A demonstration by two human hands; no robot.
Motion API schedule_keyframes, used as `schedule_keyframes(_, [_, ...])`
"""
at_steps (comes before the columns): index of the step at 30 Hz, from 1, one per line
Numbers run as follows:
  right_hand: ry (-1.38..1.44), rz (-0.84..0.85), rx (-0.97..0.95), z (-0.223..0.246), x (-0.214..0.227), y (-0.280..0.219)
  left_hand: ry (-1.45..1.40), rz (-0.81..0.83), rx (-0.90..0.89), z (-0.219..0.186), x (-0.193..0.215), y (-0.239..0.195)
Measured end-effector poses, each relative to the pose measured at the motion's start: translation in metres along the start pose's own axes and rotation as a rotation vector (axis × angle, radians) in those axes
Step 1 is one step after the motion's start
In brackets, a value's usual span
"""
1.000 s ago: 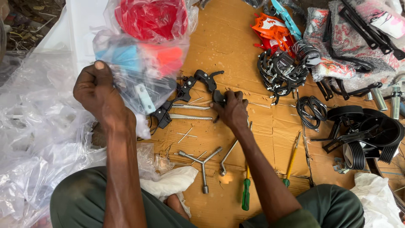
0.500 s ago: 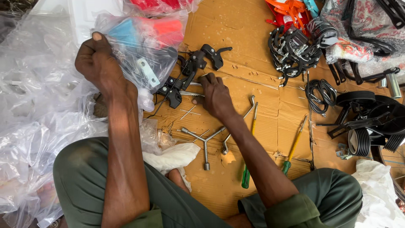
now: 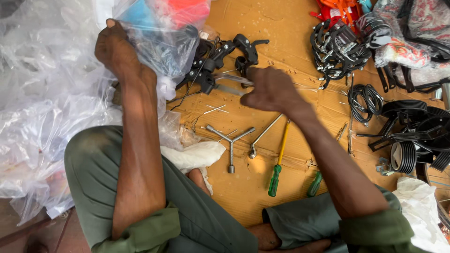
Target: The person unpacks various bicycle parts from plastic bags, including brake levers, handlebar grips, and baskets. They then attach a metal bracket to a red plastic basket using a bolt and nut.
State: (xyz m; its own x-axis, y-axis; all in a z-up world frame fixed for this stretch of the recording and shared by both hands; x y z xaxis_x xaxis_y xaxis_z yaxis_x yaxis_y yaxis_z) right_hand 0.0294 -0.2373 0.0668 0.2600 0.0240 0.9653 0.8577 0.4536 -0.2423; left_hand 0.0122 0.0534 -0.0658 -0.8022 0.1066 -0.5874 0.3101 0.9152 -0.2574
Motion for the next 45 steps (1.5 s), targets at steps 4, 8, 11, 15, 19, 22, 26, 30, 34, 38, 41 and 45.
schedule_keyframes(4, [-0.017, 0.181, -0.075, -0.022, 0.046, -0.032, 0.052, 0.035, -0.053, 0.007, -0.005, -0.005])
schedule_keyframes(8, [-0.055, 0.402, -0.221, -0.067, 0.058, -0.079, 0.297, 0.072, -0.129, -0.004, -0.018, -0.018])
schedule_keyframes(11, [0.08, 0.529, -0.011, -0.099, 0.022, -0.091, 0.549, 0.093, -0.237, -0.017, -0.02, -0.03])
schedule_keyframes(15, [0.282, 0.177, 0.136, -0.121, -0.045, -0.07, 0.964, 0.261, -0.774, -0.032, -0.025, -0.045])
schedule_keyframes(19, [0.775, -0.147, -0.135, -0.088, -0.107, -0.004, 0.832, 0.25, -0.626, -0.035, -0.031, -0.051])
schedule_keyframes(22, [0.676, -0.469, 0.076, -0.034, -0.135, 0.041, 0.443, 0.415, -0.412, -0.041, -0.037, -0.059])
schedule_keyframes(26, [0.821, -0.793, 0.105, 0.049, -0.165, 0.063, 0.179, 0.522, -0.41, -0.073, -0.05, -0.066])
schedule_keyframes(30, [0.796, -0.552, 0.236, 0.079, -0.176, 0.092, 0.04, 0.641, -0.367, -0.106, -0.044, -0.069])
schedule_keyframes(34, [1.053, -0.431, 0.175, 0.063, -0.182, 0.108, 0.075, 0.579, -0.171, -0.092, -0.05, -0.073])
schedule_keyframes(38, [1.273, -0.567, -0.251, 0.008, -0.204, 0.064, 0.003, 0.653, 0.004, -0.046, -0.039, -0.091])
schedule_keyframes(41, [1.612, -0.989, -0.506, -0.048, -0.184, 0.037, 0.022, 0.625, 0.076, -0.005, -0.037, -0.119])
schedule_keyframes(45, [1.255, -1.159, -0.442, -0.069, -0.131, 0.007, 0.424, 0.679, 0.175, 0.026, -0.037, -0.142])
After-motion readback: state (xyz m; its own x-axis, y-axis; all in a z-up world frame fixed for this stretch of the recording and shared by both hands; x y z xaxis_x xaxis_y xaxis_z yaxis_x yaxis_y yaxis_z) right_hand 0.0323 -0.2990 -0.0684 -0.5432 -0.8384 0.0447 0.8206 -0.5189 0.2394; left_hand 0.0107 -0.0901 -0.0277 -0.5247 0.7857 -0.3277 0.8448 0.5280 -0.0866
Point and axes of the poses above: each hand's wrist, its own y-axis towards the middle knuckle, its own x-axis out of the back of the hand, z = x × y, the point moved 1 cm from there along y, towards the middle knuckle, and after that the axes turned 10 degrees about -z, right-handed, at the moved point
